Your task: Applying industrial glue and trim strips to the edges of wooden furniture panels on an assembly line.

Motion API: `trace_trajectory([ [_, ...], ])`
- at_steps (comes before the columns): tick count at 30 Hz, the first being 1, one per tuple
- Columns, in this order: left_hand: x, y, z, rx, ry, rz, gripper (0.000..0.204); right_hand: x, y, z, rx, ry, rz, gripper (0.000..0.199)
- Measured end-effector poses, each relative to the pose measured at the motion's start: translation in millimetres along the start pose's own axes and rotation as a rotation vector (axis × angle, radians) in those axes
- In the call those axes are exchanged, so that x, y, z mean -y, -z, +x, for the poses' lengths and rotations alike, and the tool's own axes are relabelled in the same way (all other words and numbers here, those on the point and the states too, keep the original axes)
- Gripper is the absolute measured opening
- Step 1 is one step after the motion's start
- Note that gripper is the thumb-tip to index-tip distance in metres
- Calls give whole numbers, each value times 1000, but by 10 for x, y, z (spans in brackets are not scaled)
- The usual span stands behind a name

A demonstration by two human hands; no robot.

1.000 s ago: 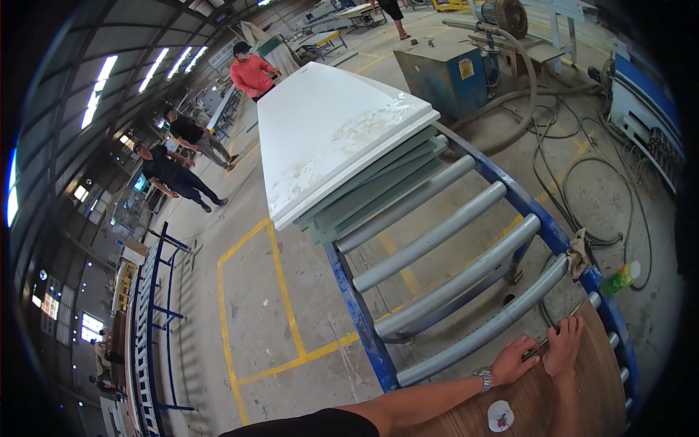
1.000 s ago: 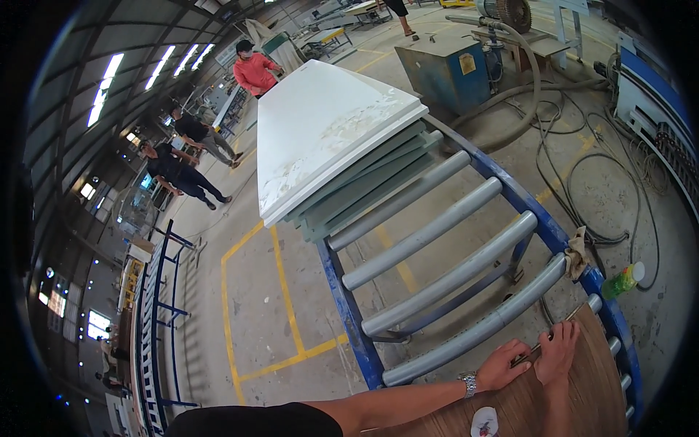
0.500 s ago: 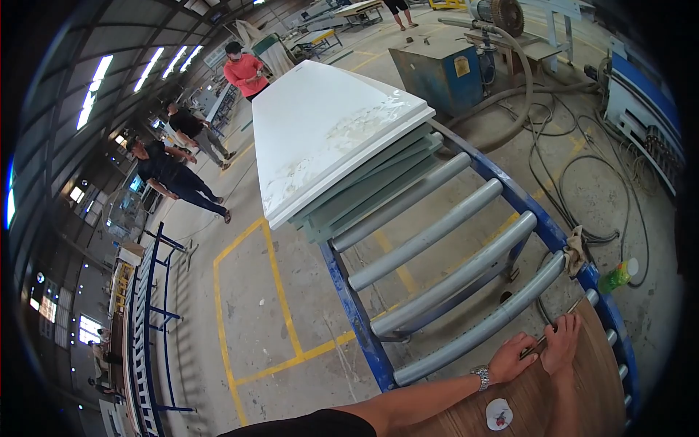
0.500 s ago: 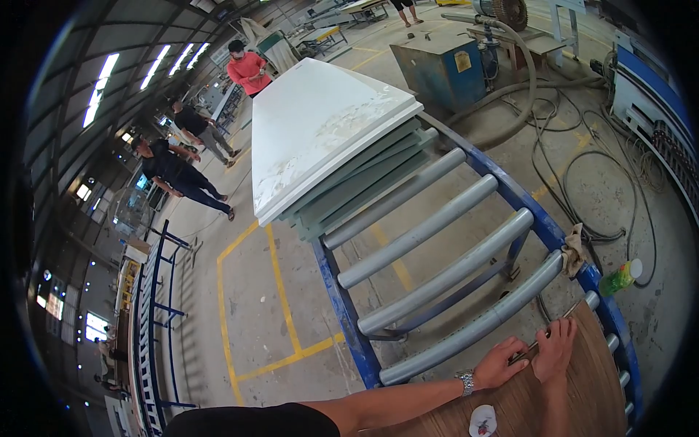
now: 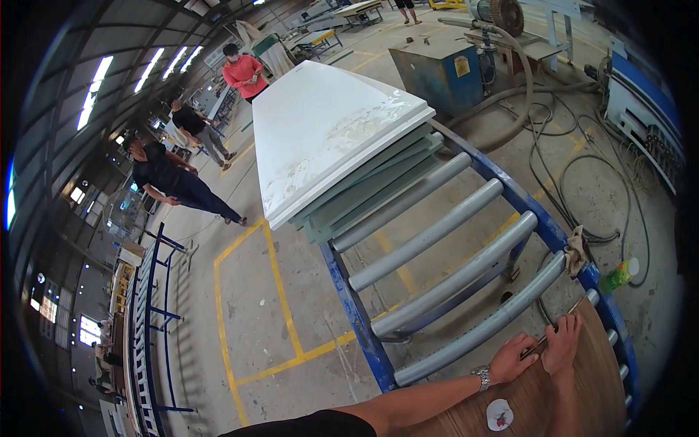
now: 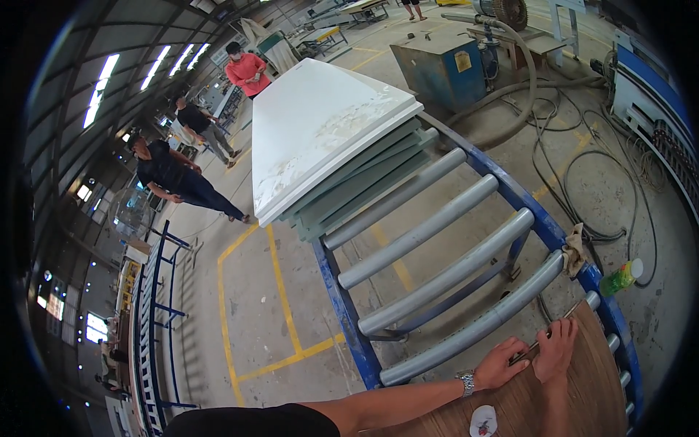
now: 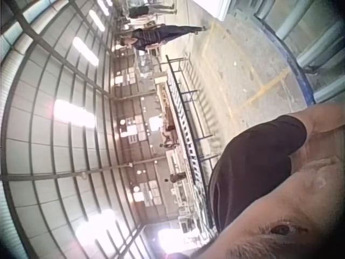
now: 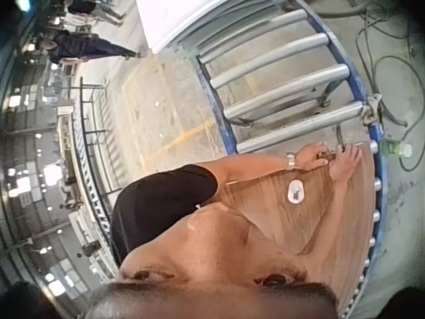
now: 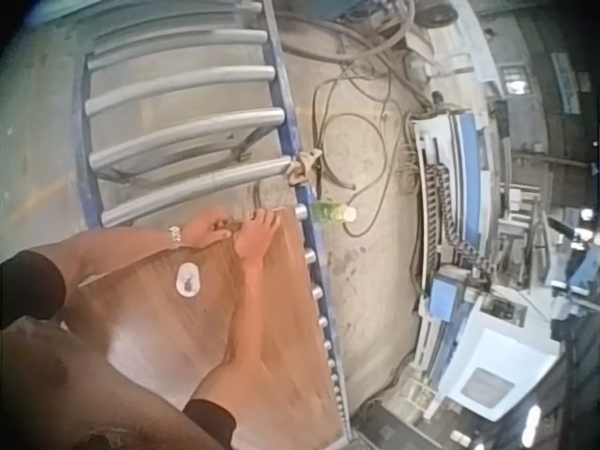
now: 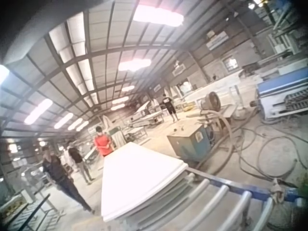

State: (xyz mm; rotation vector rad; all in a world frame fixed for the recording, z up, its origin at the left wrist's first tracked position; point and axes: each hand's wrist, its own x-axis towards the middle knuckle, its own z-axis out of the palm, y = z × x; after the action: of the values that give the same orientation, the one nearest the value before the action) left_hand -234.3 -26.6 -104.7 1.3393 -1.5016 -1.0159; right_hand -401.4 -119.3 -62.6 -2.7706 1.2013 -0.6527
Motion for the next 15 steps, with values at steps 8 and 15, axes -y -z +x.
trace_trajectory([
  [8,-21,-11,54,13,-22,-2,29,-6,92,68,-40,40,-72,23],
  [15,-63,7,33,29,9,4,29,-24,39,5,-32,5,-1,20],
])
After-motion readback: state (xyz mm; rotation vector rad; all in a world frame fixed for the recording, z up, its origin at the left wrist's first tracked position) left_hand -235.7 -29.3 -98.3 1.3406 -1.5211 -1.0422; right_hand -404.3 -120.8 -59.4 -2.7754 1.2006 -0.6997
